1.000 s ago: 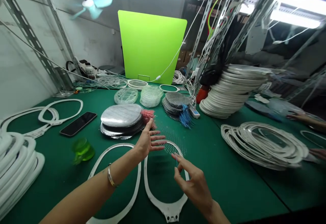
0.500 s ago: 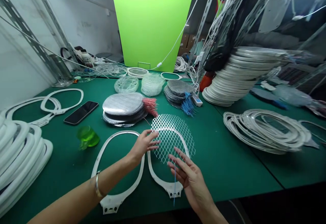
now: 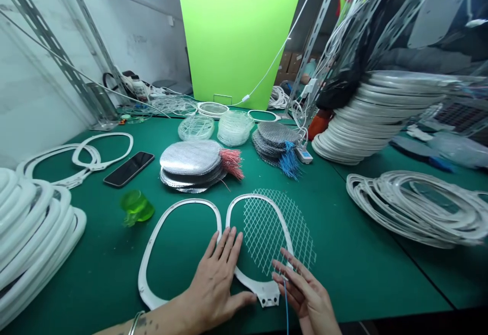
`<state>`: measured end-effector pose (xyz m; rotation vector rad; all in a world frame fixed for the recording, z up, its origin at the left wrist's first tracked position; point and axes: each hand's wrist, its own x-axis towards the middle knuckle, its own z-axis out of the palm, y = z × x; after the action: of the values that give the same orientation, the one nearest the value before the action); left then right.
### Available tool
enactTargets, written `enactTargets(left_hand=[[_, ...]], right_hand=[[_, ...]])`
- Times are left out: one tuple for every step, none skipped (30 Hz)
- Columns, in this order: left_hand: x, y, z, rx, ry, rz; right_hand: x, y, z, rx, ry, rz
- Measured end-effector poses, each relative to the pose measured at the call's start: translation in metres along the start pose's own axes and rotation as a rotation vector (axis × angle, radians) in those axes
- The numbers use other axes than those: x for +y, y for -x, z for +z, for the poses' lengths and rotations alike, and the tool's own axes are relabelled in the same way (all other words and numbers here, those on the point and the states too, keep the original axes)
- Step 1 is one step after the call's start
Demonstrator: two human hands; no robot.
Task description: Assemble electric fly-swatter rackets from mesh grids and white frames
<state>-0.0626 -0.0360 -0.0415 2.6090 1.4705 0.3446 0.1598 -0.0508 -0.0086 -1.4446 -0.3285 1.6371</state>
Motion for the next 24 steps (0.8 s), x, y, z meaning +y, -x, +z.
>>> enactTargets(left_hand=[[-0.002,0.001,-0.007,0.005,0.001,-0.006],[-0.005,0.002,-0.013,0.024,-0.002,-0.027],[-0.009,0.004,-0.020,0.056,-0.007,-0.064],[-0.014,0.005,-0.026,0.096,-0.011,-0.113],[-0.019,0.007,-0.031,0.138,-0.012,-0.165],[-0.024,0.008,-0.035,0.177,-0.005,-0.212],[-0.029,0.008,-0.038,0.209,0.006,-0.249],[-0.033,0.009,-0.040,0.232,0.022,-0.275],[-0.037,0.009,-0.042,0.248,0.038,-0.292],[-0.040,0.009,-0.042,0.260,0.054,-0.303],[-0.042,0.009,-0.042,0.268,0.068,-0.309],[-0.043,0.008,-0.042,0.271,0.080,-0.313],[-0.044,0.008,-0.041,0.272,0.091,-0.312],[-0.044,0.008,-0.040,0.269,0.102,-0.309],[-0.044,0.007,-0.039,0.264,0.111,-0.306],[-0.044,0.007,-0.038,0.256,0.119,-0.304],[-0.044,0.006,-0.037,0.246,0.124,-0.303],[-0.044,0.006,-0.037,0.234,0.128,-0.305],[-0.044,0.006,-0.037,0.222,0.130,-0.307],[-0.044,0.005,-0.037,0.210,0.132,-0.309],[-0.044,0.005,-0.037,0.201,0.134,-0.310],[-0.044,0.005,-0.037,0.193,0.137,-0.310],[-0.043,0.004,-0.037,0.186,0.140,-0.308],[-0.043,0.003,-0.037,0.179,0.144,-0.304]], right_hand=[[0.001,0.000,0.001,0.002,-0.004,0.024],[0.003,0.000,0.003,0.002,-0.010,0.051],[0.004,0.000,0.006,0.005,-0.011,0.081],[0.006,0.000,0.009,0.006,-0.007,0.108],[0.009,0.001,0.012,0.005,0.003,0.127],[0.011,0.001,0.016,0.007,0.016,0.138],[0.012,0.001,0.019,0.010,0.029,0.147],[0.014,0.001,0.022,0.015,0.038,0.149],[0.014,0.001,0.025,0.018,0.042,0.146],[0.014,0.001,0.026,0.022,0.044,0.142],[0.013,0.001,0.026,0.026,0.045,0.140],[0.012,0.000,0.026,0.028,0.048,0.138],[0.010,-0.001,0.025,0.028,0.053,0.137],[0.008,-0.001,0.024,0.025,0.062,0.139],[0.006,-0.002,0.023,0.020,0.071,0.143],[0.005,-0.003,0.022,0.015,0.079,0.149],[0.003,-0.004,0.022,0.012,0.086,0.153],[0.003,-0.004,0.022,0.013,0.092,0.154],[0.002,-0.004,0.022,0.018,0.097,0.152],[0.002,-0.004,0.022,0.024,0.099,0.145],[0.003,-0.004,0.023,0.031,0.100,0.138],[0.003,-0.004,0.024,0.037,0.101,0.134],[0.004,-0.003,0.024,0.042,0.100,0.131],[0.004,-0.003,0.024,0.042,0.100,0.131]])
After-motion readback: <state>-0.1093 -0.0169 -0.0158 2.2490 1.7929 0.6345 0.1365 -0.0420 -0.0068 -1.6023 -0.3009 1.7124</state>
